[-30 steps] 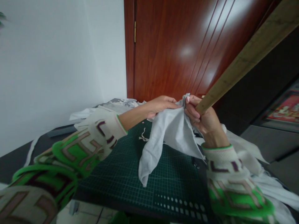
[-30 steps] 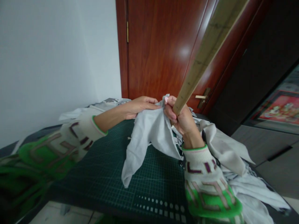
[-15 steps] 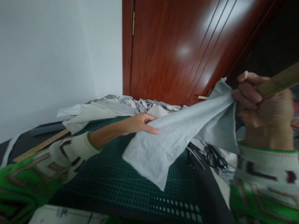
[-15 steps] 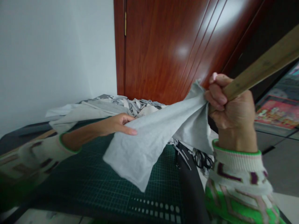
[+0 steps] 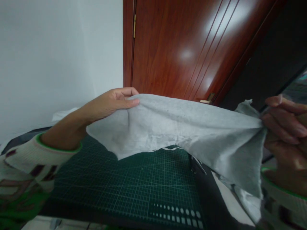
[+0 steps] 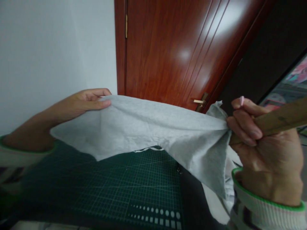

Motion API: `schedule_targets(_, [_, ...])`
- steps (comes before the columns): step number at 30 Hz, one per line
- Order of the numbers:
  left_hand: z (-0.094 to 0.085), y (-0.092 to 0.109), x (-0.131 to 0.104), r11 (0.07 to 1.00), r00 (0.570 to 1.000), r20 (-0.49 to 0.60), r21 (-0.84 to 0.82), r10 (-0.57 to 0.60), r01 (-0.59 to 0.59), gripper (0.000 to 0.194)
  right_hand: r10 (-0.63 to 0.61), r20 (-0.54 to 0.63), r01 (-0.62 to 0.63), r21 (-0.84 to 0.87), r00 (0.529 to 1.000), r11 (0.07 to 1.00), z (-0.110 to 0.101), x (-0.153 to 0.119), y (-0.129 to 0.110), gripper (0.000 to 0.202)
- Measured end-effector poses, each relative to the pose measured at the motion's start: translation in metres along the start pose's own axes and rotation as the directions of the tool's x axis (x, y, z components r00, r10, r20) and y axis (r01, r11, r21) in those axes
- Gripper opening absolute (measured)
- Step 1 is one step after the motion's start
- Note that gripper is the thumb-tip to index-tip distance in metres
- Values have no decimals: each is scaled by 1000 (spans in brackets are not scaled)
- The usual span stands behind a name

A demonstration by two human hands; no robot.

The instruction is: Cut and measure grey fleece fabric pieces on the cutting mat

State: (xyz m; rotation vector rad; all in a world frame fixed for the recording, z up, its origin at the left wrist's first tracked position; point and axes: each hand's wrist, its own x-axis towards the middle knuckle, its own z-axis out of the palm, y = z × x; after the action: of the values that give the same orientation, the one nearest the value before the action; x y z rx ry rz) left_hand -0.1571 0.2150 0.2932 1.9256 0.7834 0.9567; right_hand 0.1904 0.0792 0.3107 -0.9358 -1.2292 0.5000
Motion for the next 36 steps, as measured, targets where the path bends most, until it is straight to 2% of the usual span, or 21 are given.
schedule_targets(3, [-5, -5, 10, 995, 999, 36, 97, 16, -19, 27, 151, 22, -152, 99, 988, 983, 2, -5, 9, 8])
schedule_targets(7, [-8, -36, 39, 964, 990, 137, 260, 25, -60, 32, 285, 94, -296, 141, 954, 945, 17, 5, 48, 8])
schedule_targets(10, [-8, -59, 58, 940, 989, 86, 313, 118, -139, 33, 337, 108, -351, 173, 935, 920, 22, 21, 80, 17])
schedule_targets(12, [-9, -64, 61, 917, 980, 35, 347, 198, -198, 32, 334, 142, -356, 172, 932, 919, 20, 28, 93, 22])
schedule_targets(15, [-12, -64, 42, 833, 958, 61, 480, 281, -275, 30, 297, 225, -330, 127, 928, 935, 14, 21, 100, 24])
schedule_targets(17, [-11, -69, 15, 799, 959, 146, 531, 242, -282, 27, 295, 278, -327, 74, 914, 942, 8, 2, 103, 24])
schedule_targets(19, [-3, -84, -18, 806, 958, 246, 530, 151, -263, 22, 356, 329, -380, 10, 875, 925, 2, -25, 112, 26])
schedule_targets(21, [9, -106, -52, 820, 939, 340, 522, 53, -235, 18, 479, 381, -492, -70, 791, 868, -5, -56, 127, 31])
schedule_targets(22, [16, -117, -69, 829, 927, 373, 531, -44, -174, 18, 537, 399, -540, -117, 743, 834, -9, -70, 136, 34])
schedule_targets(24, [28, -137, -96, 854, 865, 468, 511, -182, -97, 15, 630, 421, -608, -207, 652, 767, -16, -96, 152, 41])
schedule_targets(26, [36, -147, -115, 874, 827, 508, 484, -239, -44, 12, 692, 431, -641, -283, 579, 713, -23, -114, 162, 46])
schedule_targets(28, [38, -147, -123, 889, 810, 522, 457, -267, -2, 17, 721, 438, -649, -331, 537, 685, -28, -122, 166, 47])
schedule_targets(32, [31, -134, -113, 890, 758, 578, 456, -302, 6, 26, 720, 463, -623, -374, 516, 687, -30, -117, 161, 44])
schedule_targets(34, [30, -136, -102, 879, 781, 566, 474, -264, -46, 34, 700, 469, -592, -380, 539, 711, -24, -109, 158, 44])
schedule_targets(36, [33, -146, -92, 857, 832, 516, 506, -206, -101, 41, 667, 477, -556, -372, 572, 743, -15, -101, 159, 44])
